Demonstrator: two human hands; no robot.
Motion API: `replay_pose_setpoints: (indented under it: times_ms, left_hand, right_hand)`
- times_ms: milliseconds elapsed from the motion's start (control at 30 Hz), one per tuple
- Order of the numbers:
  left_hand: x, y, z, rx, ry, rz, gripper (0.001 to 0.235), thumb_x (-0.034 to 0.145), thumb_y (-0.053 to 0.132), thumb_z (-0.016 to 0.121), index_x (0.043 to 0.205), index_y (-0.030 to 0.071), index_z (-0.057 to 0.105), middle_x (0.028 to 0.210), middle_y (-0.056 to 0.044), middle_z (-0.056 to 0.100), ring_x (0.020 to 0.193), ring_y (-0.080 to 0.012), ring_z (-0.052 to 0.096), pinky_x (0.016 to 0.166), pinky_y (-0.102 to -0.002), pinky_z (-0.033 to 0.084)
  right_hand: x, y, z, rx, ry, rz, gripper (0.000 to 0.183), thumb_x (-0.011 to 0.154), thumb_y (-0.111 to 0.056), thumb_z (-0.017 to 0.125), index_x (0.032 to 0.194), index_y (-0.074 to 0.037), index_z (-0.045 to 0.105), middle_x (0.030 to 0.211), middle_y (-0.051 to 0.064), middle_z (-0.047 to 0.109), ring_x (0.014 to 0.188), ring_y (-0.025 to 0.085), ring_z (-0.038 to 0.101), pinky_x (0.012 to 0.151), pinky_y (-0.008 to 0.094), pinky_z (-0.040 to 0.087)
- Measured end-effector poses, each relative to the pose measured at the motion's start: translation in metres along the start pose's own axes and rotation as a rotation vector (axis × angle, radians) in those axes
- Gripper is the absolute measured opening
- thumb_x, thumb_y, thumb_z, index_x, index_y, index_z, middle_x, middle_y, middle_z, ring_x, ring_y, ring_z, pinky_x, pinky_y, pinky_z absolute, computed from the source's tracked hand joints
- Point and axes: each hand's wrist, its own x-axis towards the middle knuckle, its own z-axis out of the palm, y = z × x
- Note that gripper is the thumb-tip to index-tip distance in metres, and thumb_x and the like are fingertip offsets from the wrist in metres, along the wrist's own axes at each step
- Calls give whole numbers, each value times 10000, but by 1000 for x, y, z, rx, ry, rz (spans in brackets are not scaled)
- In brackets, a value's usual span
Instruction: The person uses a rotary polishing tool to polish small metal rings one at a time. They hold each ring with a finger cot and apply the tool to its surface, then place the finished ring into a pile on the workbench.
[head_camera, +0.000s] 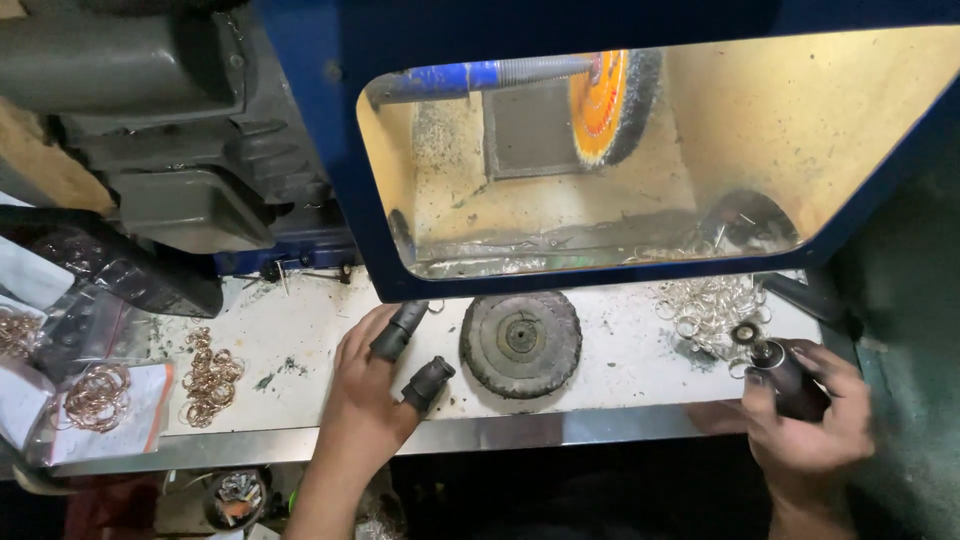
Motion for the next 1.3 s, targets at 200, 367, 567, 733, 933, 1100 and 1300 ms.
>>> replay_pose_setpoints:
  times_ms: [200,367,567,733,933,1100,1300]
  left_hand:
    - [25,2,-6,359,-57,-70,907,810,637,702,1477,66,473,1554,-195,440,1472,-386,314,1221,-565,199]
    - [27,-27,1,430,7,65,771,787,553,721,1312,2,604,1364,-245,594,1381,-448,430,1102,-596,355]
    - [35,-41,0,575,-134,-75,636,910,612,508,1032,16,693,1108,-233,691,1325,-410,507,1254,-515,284]
    - [23,-38,3,597,55,132,733,939,557,547,1423,12,630,1421,-225,648,1439,-436,468,1205,-570,331]
    - [-6,-7,21,184,250,254,717,783,357,864,1397,59,642,1341,-177,622,1209,-453,564,1125,-507,450]
    - [3,48,42,-78,23,711,480,918,364,654,1223,-2,593,1421,-173,589,1355,-390,529,1118,-632,441]
    - [16,60,55,-86,4,784,293,934,230,720,1119,10,664,1384,-189,604,1306,-412,574,1080,-603,443]
  right_hand:
    - [8,1,-7,77,26,146,517,964,-225,717,1230,190,565,1206,338,639,1130,434,644,1025,484,522]
    - [26,4,-26,-140,-109,198,507,1019,-292,603,1303,120,523,1207,282,645,1109,421,641,955,457,504]
    - [41,0,-31,-268,-182,299,644,882,-332,843,1287,71,544,1100,234,730,954,393,726,797,465,571]
    - [49,-14,-38,-294,-307,407,470,873,-276,849,1203,-7,652,1001,132,770,894,311,755,797,428,582]
    - [60,-25,-37,-199,-521,520,461,831,-242,822,1236,-90,664,996,73,775,911,244,749,825,360,552]
    - [53,-15,-20,-343,-392,322,361,878,-196,744,1213,-93,659,1058,175,752,894,418,713,782,483,534]
    - [56,-9,-17,-335,-362,259,390,893,-171,744,1239,-26,638,1139,180,738,1027,392,707,920,457,529]
